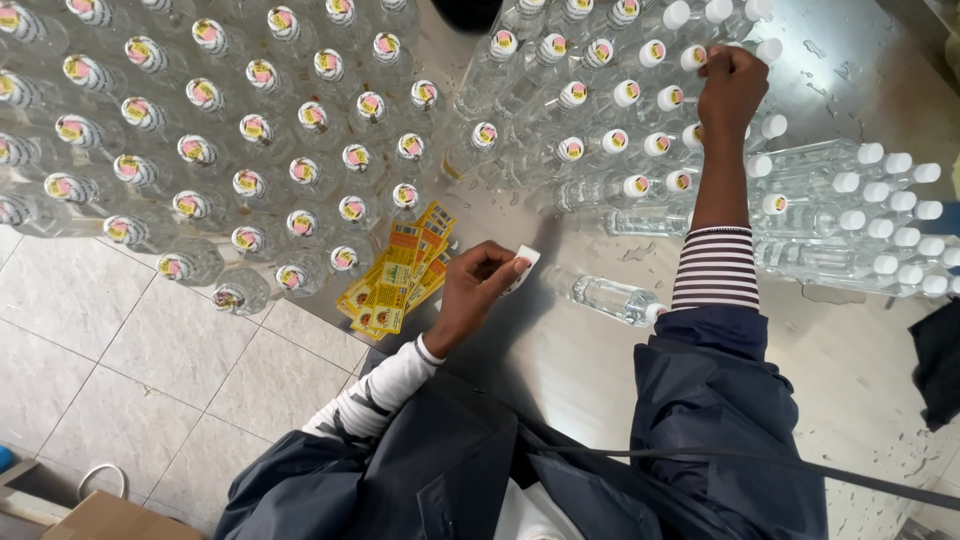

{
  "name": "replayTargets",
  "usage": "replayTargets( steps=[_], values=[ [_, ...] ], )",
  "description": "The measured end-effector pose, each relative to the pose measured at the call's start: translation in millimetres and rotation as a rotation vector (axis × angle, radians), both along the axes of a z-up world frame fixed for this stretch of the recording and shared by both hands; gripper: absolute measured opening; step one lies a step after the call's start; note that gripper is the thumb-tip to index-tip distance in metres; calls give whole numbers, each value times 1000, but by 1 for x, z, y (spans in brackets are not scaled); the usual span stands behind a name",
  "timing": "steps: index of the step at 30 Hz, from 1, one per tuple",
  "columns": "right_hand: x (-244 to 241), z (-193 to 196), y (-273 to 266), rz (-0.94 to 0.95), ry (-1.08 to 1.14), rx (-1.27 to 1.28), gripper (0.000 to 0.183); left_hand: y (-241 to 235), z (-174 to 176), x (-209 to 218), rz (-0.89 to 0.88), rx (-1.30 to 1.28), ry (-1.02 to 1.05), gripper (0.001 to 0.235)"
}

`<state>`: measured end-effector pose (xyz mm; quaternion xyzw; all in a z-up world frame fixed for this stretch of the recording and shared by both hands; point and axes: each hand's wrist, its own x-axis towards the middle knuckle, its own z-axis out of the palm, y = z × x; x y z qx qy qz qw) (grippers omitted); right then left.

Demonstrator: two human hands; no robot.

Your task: The person repeatedly picks up small clear bottles from a table, applies a round sticker to the cap, and places the bottle back among others. The process is performed one bottle at a time in a repetitive manner.

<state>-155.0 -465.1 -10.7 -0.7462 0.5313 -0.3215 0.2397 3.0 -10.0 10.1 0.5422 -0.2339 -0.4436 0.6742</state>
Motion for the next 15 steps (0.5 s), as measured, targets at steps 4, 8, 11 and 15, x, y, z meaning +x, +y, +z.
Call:
replayTargets(
  steps=[4, 8, 11, 15],
  values=[
    [-9, 31, 74, 77, 123, -524, 27, -9, 11, -2, 1, -41, -45, 19],
    [5, 109, 238, 685, -184, 58, 30, -16, 12, -9, 96, -156, 46, 20],
    [5, 126, 320, 756, -265, 205, 39, -12, 7, -15, 42, -190, 28, 19],
    [-8, 111, 349, 687, -392, 228, 28, -6, -5, -19, -80, -245, 16, 22]
  ],
)
